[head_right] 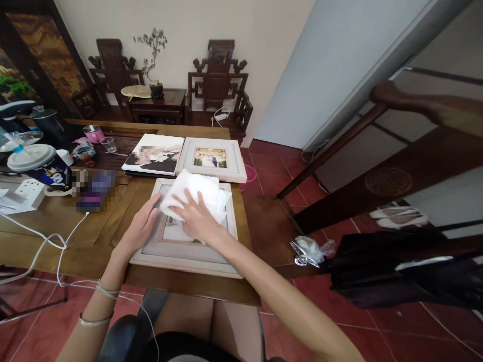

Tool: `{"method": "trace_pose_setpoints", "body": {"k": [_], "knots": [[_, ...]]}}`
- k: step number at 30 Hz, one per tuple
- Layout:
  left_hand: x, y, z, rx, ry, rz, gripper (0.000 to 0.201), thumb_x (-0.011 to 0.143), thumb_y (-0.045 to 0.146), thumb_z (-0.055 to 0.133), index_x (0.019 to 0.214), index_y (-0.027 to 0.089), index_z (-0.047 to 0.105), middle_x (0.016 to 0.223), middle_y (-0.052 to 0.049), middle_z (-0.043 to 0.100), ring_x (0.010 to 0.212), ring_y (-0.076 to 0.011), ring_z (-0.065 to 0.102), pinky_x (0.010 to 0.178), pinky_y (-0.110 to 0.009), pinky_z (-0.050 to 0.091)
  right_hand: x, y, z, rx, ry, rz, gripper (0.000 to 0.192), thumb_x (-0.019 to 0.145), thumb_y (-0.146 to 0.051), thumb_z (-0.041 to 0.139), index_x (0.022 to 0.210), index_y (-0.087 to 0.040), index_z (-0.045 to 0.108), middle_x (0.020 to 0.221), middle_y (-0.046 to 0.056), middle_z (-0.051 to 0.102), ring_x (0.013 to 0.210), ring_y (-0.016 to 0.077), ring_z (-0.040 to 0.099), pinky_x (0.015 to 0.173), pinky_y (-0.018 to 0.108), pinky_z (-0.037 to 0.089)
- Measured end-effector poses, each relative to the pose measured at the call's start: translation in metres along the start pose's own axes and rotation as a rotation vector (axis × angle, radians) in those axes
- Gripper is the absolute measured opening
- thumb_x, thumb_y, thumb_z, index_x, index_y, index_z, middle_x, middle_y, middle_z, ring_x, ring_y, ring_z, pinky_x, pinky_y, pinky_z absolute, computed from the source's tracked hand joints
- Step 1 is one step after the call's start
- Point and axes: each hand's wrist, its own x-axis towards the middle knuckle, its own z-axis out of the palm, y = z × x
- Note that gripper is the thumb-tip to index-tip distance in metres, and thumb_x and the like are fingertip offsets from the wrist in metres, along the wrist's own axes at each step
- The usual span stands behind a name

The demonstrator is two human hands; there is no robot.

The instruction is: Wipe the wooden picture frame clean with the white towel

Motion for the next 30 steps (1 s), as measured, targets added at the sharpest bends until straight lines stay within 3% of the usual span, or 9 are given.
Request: {"method": "trace_pose_setpoints", "body": {"k": [4, 7, 11, 14, 17, 22, 26, 30], "knots": [[-0.002, 0.001, -0.002, -0.087, 0.049, 0.016, 0.06, 0.1, 0.046, 0.026, 0.152, 0.017, 0.018, 0.159, -0.011, 0.023, 0.146, -0.0211, 0.022, 0.12, -0.04, 0.017, 0.036, -0.004, -0.002, -0.07, -0.025, 0.021, 0.071, 0.075, 0.003, 0.046, 0.142, -0.019, 0.044, 0.159, 0.008, 0.02, 0.143, 0.0448, 0.003, 0.106, 0.074, 0.012], [-0.003, 0.001, -0.002, -0.121, 0.065, 0.038, 0.064, 0.099, 0.05, 0.023, 0.153, 0.017, 0.015, 0.16, -0.011, 0.019, 0.147, -0.0226, 0.019, 0.12, -0.04, 0.015, 0.035, -0.016, -0.003, -0.071, -0.051, -0.015, 0.066, 0.077, 0.002, 0.047, 0.139, -0.018, 0.048, 0.157, 0.01, 0.025, 0.142, 0.0458, 0.008, 0.105, 0.074, 0.016], [-0.004, 0.002, -0.004, -0.115, 0.055, 0.025, 0.068, 0.097, 0.057, 0.019, 0.151, 0.016, 0.023, 0.157, -0.013, 0.026, 0.145, -0.025, 0.024, 0.119, -0.043, 0.018, -0.003, -0.039, -0.009, -0.017, -0.138, -0.18, 0.06, 0.077, 0.002, 0.045, 0.132, -0.02, 0.057, 0.152, 0.009, 0.038, 0.141, 0.0421, 0.019, 0.104, 0.071, 0.025], [-0.001, 0.002, -0.003, -0.064, 0.027, -0.02, 0.06, 0.1, 0.05, 0.019, 0.143, 0.015, 0.041, 0.151, -0.012, 0.04, 0.142, -0.0236, 0.031, 0.118, -0.044, 0.023, -0.043, -0.053, -0.019, 0.058, -0.223, -0.266, 0.057, 0.076, 0.001, 0.045, 0.126, -0.021, 0.061, 0.148, 0.008, 0.044, 0.14, 0.0404, 0.024, 0.105, 0.069, 0.027], [0.001, -0.001, 0.0, 0.034, -0.005, 0.006, 0.047, 0.099, 0.04, 0.032, 0.129, 0.013, 0.057, 0.141, -0.013, 0.052, 0.141, -0.0242, 0.033, 0.117, -0.047, 0.026, -0.076, -0.053, -0.034, 0.102, -0.277, -0.226, 0.059, 0.073, 0.002, 0.045, 0.126, -0.017, 0.061, 0.146, 0.01, 0.046, 0.139, 0.0376, 0.028, 0.107, 0.064, 0.029], [0.002, -0.006, 0.004, 0.113, 0.001, 0.05, 0.039, 0.096, 0.029, 0.04, 0.126, 0.012, 0.058, 0.139, -0.015, 0.054, 0.141, -0.0253, 0.035, 0.116, -0.05, 0.029, -0.096, -0.039, -0.051, 0.175, -0.297, -0.142, 0.069, 0.064, 0.009, 0.039, 0.119, -0.022, 0.066, 0.139, 0.006, 0.054, 0.136, 0.0298, 0.037, 0.108, 0.056, 0.034], [0.002, -0.007, 0.005, 0.132, 0.016, 0.07, 0.039, 0.095, 0.024, 0.041, 0.128, 0.013, 0.057, 0.138, -0.015, 0.055, 0.14, -0.0253, 0.036, 0.115, -0.05, 0.03, -0.078, -0.05, -0.038, 0.145, -0.304, -0.165, 0.065, 0.068, 0.004, 0.043, 0.124, -0.02, 0.063, 0.146, 0.008, 0.047, 0.138, 0.0372, 0.03, 0.105, 0.065, 0.031], [0.002, -0.008, 0.002, 0.116, 0.006, 0.069, 0.038, 0.095, 0.022, 0.039, 0.128, 0.014, 0.057, 0.139, -0.014, 0.054, 0.141, -0.0242, 0.034, 0.115, -0.05, 0.031, -0.06, -0.065, -0.013, 0.156, -0.204, -0.223, 0.059, 0.073, 0.001, 0.043, 0.125, -0.02, 0.063, 0.149, 0.007, 0.043, 0.141, 0.0398, 0.022, 0.107, 0.069, 0.023]]}}
